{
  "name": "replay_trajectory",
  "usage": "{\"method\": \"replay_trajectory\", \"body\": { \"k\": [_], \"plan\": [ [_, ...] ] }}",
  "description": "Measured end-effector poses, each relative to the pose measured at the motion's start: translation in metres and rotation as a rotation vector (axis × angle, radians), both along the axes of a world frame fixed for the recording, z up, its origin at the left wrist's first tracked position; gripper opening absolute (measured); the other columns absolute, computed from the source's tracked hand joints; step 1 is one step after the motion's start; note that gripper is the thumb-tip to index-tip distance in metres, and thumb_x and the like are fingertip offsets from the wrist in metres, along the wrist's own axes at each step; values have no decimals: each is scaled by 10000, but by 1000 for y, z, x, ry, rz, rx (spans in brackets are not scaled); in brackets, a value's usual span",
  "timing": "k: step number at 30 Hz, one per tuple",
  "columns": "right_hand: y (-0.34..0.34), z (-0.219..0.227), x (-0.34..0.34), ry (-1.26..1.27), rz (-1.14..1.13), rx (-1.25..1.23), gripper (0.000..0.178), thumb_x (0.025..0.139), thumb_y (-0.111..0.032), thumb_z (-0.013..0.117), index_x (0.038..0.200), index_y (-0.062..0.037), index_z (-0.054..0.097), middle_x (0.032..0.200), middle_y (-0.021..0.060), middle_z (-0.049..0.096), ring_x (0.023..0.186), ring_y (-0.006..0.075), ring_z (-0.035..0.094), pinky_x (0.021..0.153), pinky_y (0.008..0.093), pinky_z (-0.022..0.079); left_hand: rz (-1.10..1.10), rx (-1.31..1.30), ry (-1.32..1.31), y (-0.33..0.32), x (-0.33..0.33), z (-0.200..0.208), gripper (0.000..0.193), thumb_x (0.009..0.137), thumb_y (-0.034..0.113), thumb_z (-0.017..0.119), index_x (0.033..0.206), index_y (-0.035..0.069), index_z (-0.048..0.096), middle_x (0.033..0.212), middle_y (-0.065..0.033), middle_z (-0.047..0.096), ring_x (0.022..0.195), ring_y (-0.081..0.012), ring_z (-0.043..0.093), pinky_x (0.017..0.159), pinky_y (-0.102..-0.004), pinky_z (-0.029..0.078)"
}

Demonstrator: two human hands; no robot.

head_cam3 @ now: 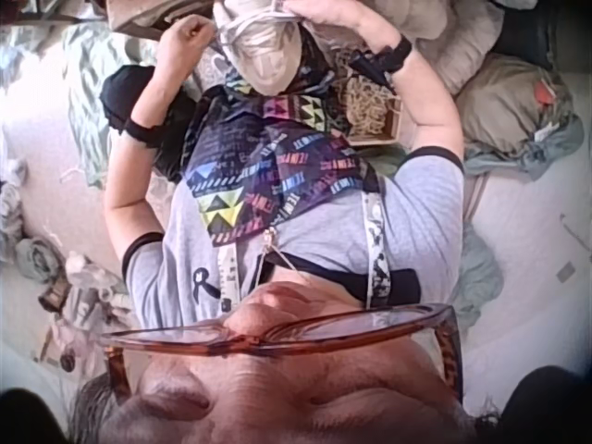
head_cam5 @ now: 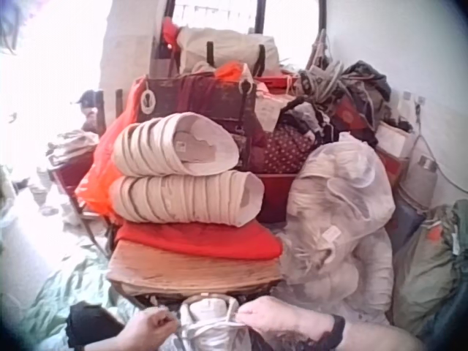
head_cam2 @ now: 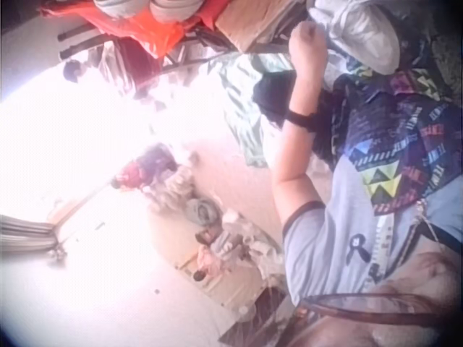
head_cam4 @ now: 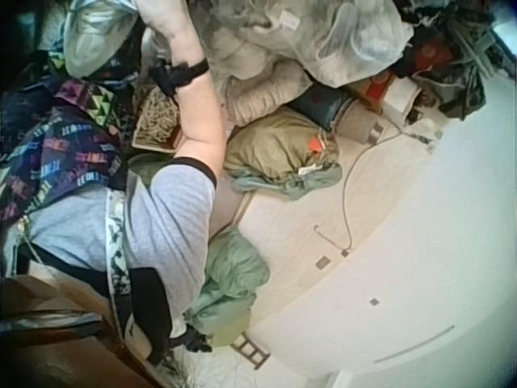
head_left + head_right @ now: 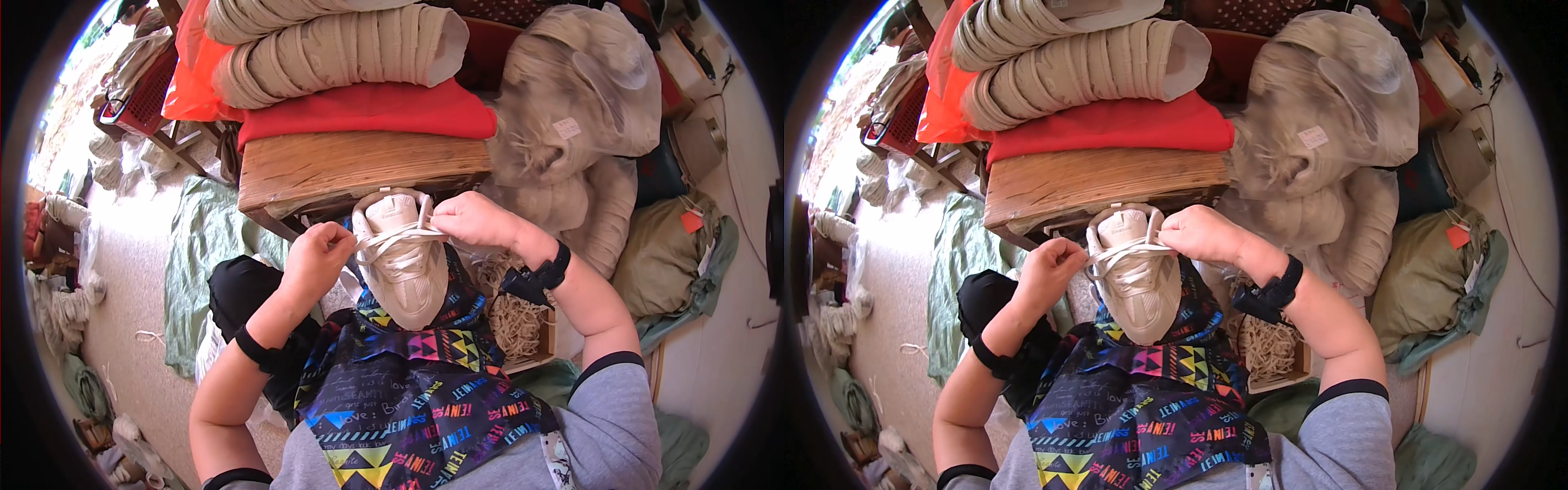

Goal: Lacing a shoe by hand in a shoe manufacturing environment.

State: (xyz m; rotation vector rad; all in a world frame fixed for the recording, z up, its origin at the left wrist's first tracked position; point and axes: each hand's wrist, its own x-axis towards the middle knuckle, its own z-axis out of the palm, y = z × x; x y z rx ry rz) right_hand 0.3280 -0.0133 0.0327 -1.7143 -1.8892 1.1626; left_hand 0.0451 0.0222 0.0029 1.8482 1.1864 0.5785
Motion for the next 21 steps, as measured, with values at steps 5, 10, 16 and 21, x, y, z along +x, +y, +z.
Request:
{"method": "replay_trajectory", "body": {
  "k": [5,10,16,21],
  "plan": [
    [2,7,-9,-85,-6,-31,296,815,-291,530,710,-57,677,689,142,646,631,291,598,631,376,487,-37,202,52,4,4,-3,179,836,167,674,798,-8,666,765,-113,598,728,-228,573,658,-336,455],
    [-1,14,-27,-395,49,190,264,792,-253,534,721,-58,697,725,159,668,717,333,651,669,416,519,-32,253,136,6,11,-7,204,812,176,670,739,-13,652,770,-154,602,755,-298,585,691,-378,468],
    [2,5,-26,-483,133,457,236,813,-212,534,703,-49,665,755,143,650,731,342,630,678,456,503,-59,435,250,7,24,4,238,794,202,683,694,-4,620,750,-145,584,824,-336,582,728,-406,475],
    [3,19,-31,-608,230,454,157,773,-188,612,791,-66,708,864,124,667,905,315,622,846,428,465,-206,609,362,16,22,17,211,769,185,706,719,17,589,798,-137,564,869,-337,579,766,-417,482]
  ]
}}
